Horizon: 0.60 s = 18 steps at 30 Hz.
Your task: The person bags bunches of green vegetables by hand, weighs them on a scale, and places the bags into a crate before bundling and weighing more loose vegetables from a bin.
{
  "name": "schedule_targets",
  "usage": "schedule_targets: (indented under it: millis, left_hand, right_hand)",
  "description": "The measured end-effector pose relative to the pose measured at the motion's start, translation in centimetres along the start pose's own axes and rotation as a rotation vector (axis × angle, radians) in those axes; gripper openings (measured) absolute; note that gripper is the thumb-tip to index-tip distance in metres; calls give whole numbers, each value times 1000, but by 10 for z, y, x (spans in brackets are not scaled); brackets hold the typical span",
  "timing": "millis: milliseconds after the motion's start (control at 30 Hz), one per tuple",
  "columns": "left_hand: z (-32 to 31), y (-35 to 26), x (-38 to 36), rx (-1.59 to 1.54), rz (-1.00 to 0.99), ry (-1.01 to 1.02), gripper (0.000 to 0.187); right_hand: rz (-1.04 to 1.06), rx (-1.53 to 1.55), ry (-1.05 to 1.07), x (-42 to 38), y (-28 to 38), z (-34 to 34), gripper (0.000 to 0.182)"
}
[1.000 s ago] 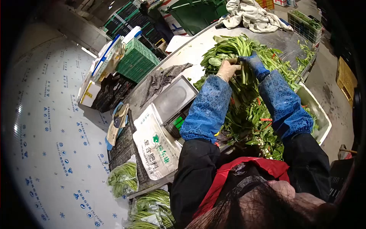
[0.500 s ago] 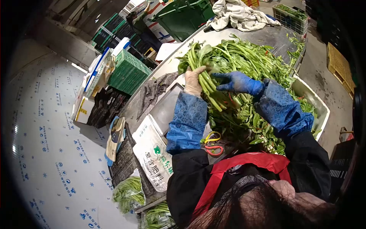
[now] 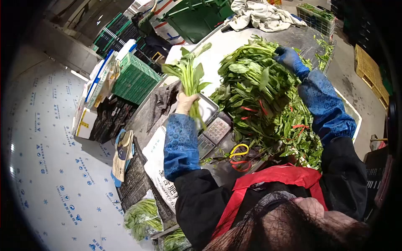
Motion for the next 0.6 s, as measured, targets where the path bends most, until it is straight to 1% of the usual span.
schedule_targets:
  millis: [33, 100, 133, 167, 200, 233, 300, 333, 367, 400, 433, 500, 533, 567, 600]
  left_hand:
    - [21, 31, -5, 238, 116, 0, 53]
    - [42, 68, -25, 777, 195, -70, 67]
    - [49, 90, -35, 884, 247, -73, 71]
    - [55, 110, -46, 991, 300, -72, 75]
    - [60, 150, -53, 886, 268, -13, 78]
    - [65, 188, -60, 779, 242, 45, 81]
    - [48, 203, -75, 802, 188, 132, 87]
    - [32, 188, -83, 952, 334, 169, 89]
    - [26, 187, -83, 875, 326, 213, 92]
    - [25, 186, -85, 937, 307, 151, 92]
    - [24, 184, -90, 998, 290, 88, 92]
    - [21, 180, -91, 1000, 272, 75, 95]
    - [20, 179, -93, 1007, 325, 83, 97]
    - [20, 176, -95, 1015, 378, 88, 98]
    - [22, 175, -95, 1017, 379, 82, 98]
  right_hand:
    - [54, 143, -39, 3, -10, 16, 29]
    - [153, 349, -12, 19, -48, 30, 25]
    - [141, 419, -36, 17, -59, 32, 24]
    - [132, 369, -16, 16, -68, 29, 25]
    - [124, 318, 4, 15, -73, 28, 26]
    - [46, 78, 81, 3, -59, 26, 43]
    - [96, -50, 99, 8, -74, 0, 71]
    - [22, -54, 185, 10, -85, -14, 91]
    - [-80, -15, 273, 5, -82, -21, 93]
    - [-178, 24, 358, 2, -81, -27, 95]
    - [-152, -29, 248, 10, -88, -28, 95]
    - [-158, -12, 266, 13, -87, -23, 94]
    - [-164, 7, 286, 13, -84, -21, 94]
    - [-135, 125, 275, 13, -78, -19, 89]
    - [-129, 125, 275, 12, -72, -16, 89]
Point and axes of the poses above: each hand's wrist, its own x-axis towards the middle knuckle, its own z-axis out of the back of the hand, y = z × x, the point moved 7 cm from there along x, towards the middle knuckle, and after that the axes turned 15 degrees about y, right-handed, at the moved point
